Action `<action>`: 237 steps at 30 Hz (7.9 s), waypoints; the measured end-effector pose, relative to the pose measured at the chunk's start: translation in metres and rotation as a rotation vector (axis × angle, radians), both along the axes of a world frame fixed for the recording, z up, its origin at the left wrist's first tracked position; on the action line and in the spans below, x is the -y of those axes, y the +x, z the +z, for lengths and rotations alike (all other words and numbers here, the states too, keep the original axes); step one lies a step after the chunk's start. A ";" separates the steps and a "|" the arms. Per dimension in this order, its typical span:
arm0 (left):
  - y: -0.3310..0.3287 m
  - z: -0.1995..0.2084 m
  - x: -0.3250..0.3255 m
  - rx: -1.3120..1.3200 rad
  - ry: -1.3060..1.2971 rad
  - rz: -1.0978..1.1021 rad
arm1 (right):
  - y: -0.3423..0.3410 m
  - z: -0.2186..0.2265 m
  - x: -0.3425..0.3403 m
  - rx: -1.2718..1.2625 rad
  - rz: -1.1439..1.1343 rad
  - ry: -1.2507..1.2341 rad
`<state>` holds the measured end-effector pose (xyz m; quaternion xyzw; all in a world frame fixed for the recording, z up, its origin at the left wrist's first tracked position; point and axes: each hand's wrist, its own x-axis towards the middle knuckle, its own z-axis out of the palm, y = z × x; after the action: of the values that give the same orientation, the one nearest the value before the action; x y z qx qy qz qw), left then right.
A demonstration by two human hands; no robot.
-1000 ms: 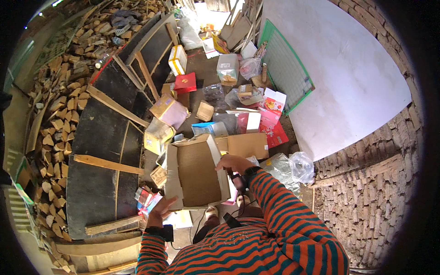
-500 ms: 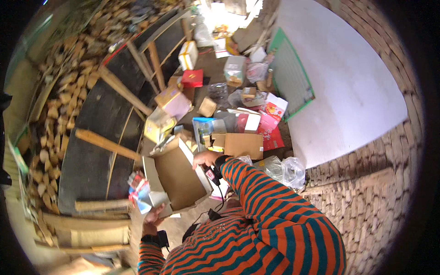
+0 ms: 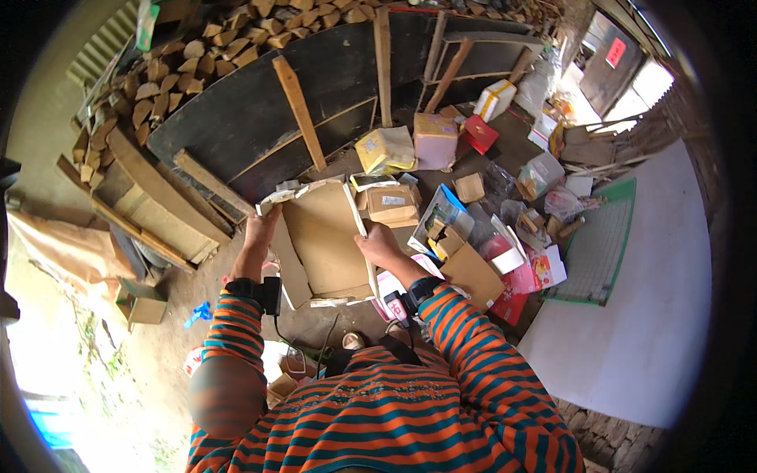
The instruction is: The person uses a small knife to cut tape and strings on several cardboard boxes, then opens the flaps and removes items. The person handles boxes, tape, string, and a pink tray, placing opened boxes aside.
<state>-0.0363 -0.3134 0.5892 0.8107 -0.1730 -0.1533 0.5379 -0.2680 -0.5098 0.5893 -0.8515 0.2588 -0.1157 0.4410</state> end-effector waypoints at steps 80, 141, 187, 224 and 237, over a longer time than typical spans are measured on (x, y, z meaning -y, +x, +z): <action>-0.302 -0.087 -0.110 -0.843 -0.726 0.693 | 0.009 -0.104 -0.033 -0.770 0.373 1.112; -0.168 0.007 -0.282 -0.030 0.039 0.038 | 0.067 0.007 -0.125 -0.510 1.321 -0.327; -0.585 -0.356 -0.568 -0.646 0.675 1.673 | -0.149 -0.219 -0.040 -1.017 0.386 0.310; -0.350 -0.726 0.055 -1.491 -0.150 0.439 | -0.371 -0.475 0.066 -0.694 -0.668 0.945; -0.353 -0.348 -0.131 -1.388 -0.043 0.271 | -0.183 -0.367 -0.038 -0.488 -0.390 1.178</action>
<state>-0.3890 -0.1823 0.2417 0.5295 0.3094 -0.5629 0.5541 -0.4515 -0.4718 0.2226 -0.4074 0.5205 0.1633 0.7324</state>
